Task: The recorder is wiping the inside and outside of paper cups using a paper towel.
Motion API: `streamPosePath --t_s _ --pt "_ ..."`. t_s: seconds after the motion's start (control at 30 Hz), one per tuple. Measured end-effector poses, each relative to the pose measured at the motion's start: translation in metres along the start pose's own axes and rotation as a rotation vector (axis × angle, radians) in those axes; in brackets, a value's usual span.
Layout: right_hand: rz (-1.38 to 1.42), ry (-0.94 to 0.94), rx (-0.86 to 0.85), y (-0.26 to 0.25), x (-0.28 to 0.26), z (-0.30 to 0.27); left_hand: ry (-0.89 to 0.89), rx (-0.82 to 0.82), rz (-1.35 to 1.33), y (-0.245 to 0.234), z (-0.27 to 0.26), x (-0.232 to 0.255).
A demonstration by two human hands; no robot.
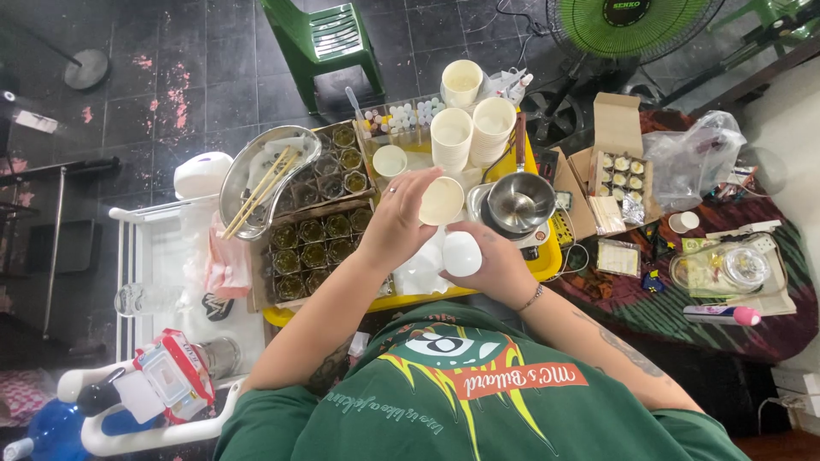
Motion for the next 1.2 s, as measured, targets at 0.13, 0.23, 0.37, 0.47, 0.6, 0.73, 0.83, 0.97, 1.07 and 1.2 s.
streamPosePath --t_s 0.13,0.23,0.37,0.47,0.6,0.73,0.83,0.97,1.07,1.2 --pt "-0.077 -0.219 0.131 -0.011 -0.015 0.003 -0.042 0.016 -0.005 0.001 -0.003 -0.002" --pt "-0.079 -0.260 0.145 -0.012 -0.014 0.006 -0.029 0.022 -0.023 0.001 -0.003 -0.002" --pt "-0.085 -0.300 0.148 -0.013 -0.015 0.007 -0.039 0.020 -0.036 0.005 -0.003 -0.006" --pt "-0.077 -0.347 0.166 -0.012 -0.016 0.004 -0.061 0.017 -0.036 0.006 -0.005 -0.007" --pt "-0.099 -0.374 0.181 -0.011 -0.015 0.004 -0.080 0.005 -0.050 0.006 -0.002 -0.004" --pt "-0.101 -0.369 0.181 -0.010 -0.012 0.003 -0.069 0.004 -0.055 0.006 0.000 -0.003" --pt "-0.107 -0.247 0.152 -0.011 -0.009 0.003 -0.056 0.010 -0.062 0.005 0.000 -0.001" --pt "-0.140 -0.183 0.142 -0.019 -0.013 -0.001 -0.077 0.006 -0.073 0.003 0.000 0.000" --pt "-0.160 -0.170 0.126 -0.022 -0.009 -0.003 -0.079 0.022 -0.096 0.001 -0.001 0.001" --pt "-0.119 -0.182 0.130 -0.037 -0.012 -0.010 -0.104 0.053 -0.132 -0.002 -0.003 0.002"
Point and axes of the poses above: each hand's wrist, its own z-axis towards the middle knuckle, its own y-axis out of the palm, x = y × z, the point moved 5 cm from there along z, towards the middle knuckle, and after that the axes turned 11 degrees about -z, right-handed, at the moved point
